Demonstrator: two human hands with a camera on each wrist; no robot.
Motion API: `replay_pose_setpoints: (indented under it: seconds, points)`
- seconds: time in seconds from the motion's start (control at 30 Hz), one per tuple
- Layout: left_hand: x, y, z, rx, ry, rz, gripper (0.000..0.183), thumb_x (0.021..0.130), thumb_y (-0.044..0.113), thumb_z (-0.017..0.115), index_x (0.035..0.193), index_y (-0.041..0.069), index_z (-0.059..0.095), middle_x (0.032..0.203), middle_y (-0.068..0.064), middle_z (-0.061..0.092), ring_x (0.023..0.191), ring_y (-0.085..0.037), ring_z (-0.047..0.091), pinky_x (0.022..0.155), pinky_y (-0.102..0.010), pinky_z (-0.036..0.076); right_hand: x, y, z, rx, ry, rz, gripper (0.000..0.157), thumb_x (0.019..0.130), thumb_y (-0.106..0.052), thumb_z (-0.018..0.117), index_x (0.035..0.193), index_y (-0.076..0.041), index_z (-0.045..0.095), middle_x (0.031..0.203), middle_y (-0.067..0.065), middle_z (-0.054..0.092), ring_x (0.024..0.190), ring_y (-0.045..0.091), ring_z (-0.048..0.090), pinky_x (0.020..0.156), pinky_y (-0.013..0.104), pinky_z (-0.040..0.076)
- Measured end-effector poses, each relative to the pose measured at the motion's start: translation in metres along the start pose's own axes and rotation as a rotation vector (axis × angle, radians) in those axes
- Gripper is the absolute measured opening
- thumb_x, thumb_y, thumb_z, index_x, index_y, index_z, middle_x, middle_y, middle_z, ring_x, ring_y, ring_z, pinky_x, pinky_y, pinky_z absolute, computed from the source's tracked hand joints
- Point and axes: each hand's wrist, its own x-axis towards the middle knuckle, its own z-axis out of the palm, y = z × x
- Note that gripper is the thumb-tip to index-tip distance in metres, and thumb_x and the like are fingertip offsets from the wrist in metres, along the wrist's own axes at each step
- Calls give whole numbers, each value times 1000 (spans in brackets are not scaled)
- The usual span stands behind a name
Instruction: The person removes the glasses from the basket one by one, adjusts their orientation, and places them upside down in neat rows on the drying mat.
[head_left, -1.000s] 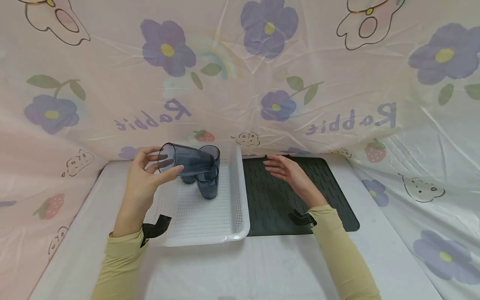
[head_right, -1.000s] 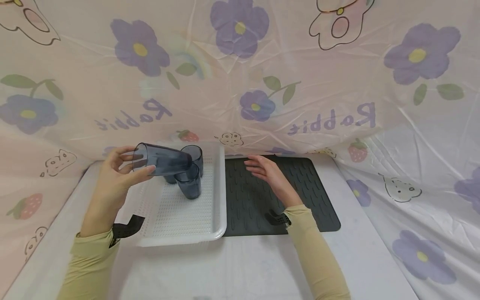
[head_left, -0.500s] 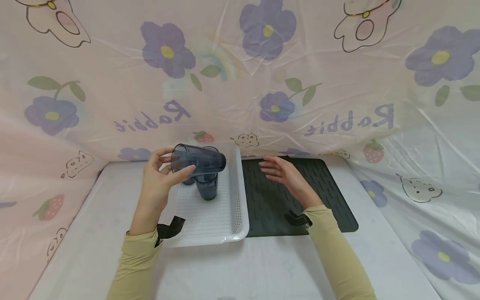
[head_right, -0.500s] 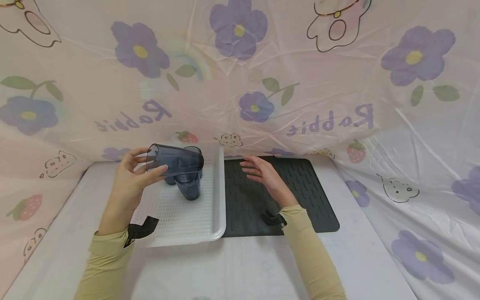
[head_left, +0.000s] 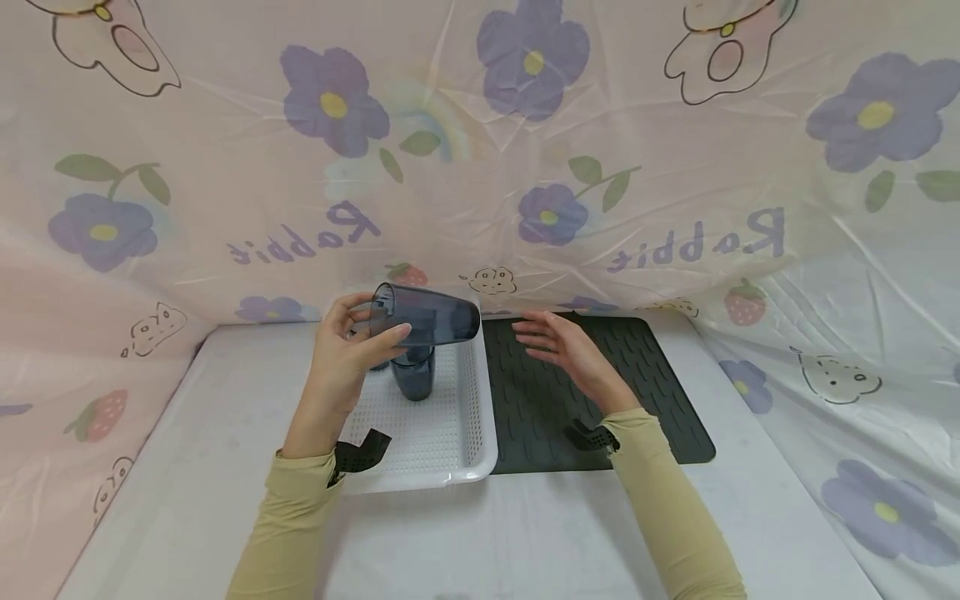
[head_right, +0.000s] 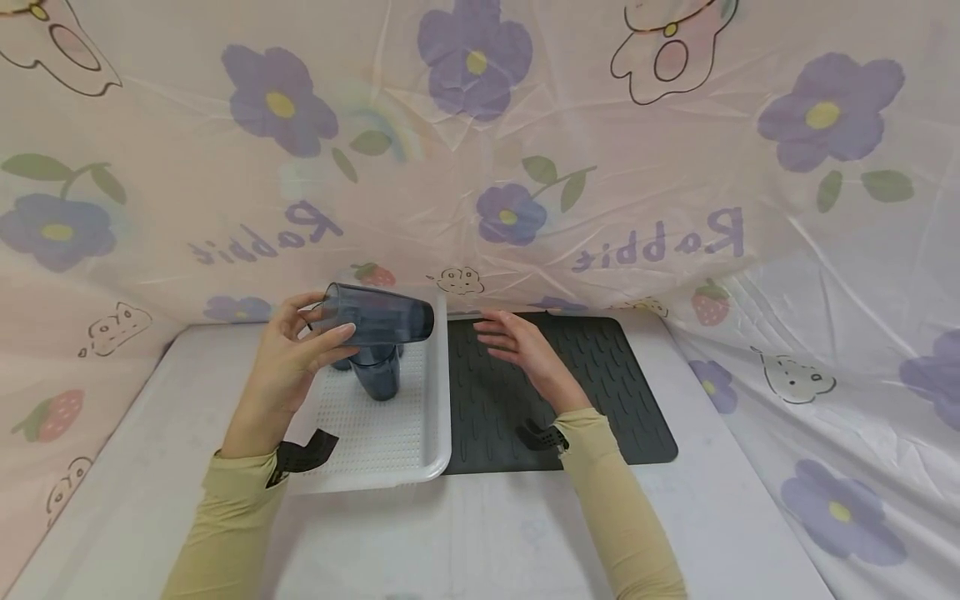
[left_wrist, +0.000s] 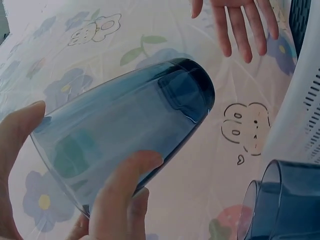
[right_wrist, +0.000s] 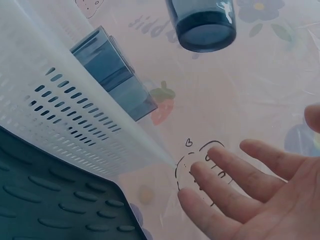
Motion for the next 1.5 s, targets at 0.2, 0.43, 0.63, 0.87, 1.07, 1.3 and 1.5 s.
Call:
replay_pose_setpoints:
  seconds: [0.2,0.43,0.63,0.87,1.07,1.3,1.5]
  points:
    - [4,-4,4,-46,-22,-33,59,83,-13,65,133,4,38,115,-15,37,96,-23,60,78,-43,58,2,0,2,10,-15,-2,53,106,-39,29,145,-4,37,142,20,43,130,36,41,108,53,32]
    - [10,-7,10,-83,-12,-59,60,83,-14,65,133,5,37,113,-14,35,90,-23,60,79,-46,57,7,-4,6,21,-14,1,56,104,-44,32,145,-5,39,141,19,44,130,34,42,108,51,34]
    - [15,-14,16,-120,6,-82,57,82,-12,67,130,6,41,114,-13,35,94,-26,60,79,-46,57,10,-6,11,23,-14,7,54,105,-42,32,145,-8,39,141,17,45,129,31,44,107,48,36]
    - [14,-21,22,-149,8,-113,52,84,-13,65,126,7,41,110,-8,29,89,-24,61,84,-48,55,14,-4,19,67,-20,-3,57,105,-41,33,146,-2,35,142,21,42,127,35,44,106,49,38]
    - [13,-26,26,-144,-3,-149,56,84,-12,66,130,5,39,114,-9,28,92,-25,62,85,-48,54,15,-1,24,90,-12,7,59,103,-44,37,145,-3,38,139,20,44,116,29,52,104,50,40]
    - [13,-30,32,-134,7,-164,61,82,-12,67,133,5,39,114,-11,32,91,-27,63,82,-46,56,16,1,28,124,-33,31,54,105,-40,32,147,-7,36,141,20,44,120,29,52,103,50,41]
    - [13,-31,34,-130,2,-175,61,82,-11,68,134,7,41,114,-11,32,93,-28,63,82,-47,56,15,1,32,222,-46,52,53,105,-41,34,149,-11,33,142,20,42,123,34,50,102,50,43]
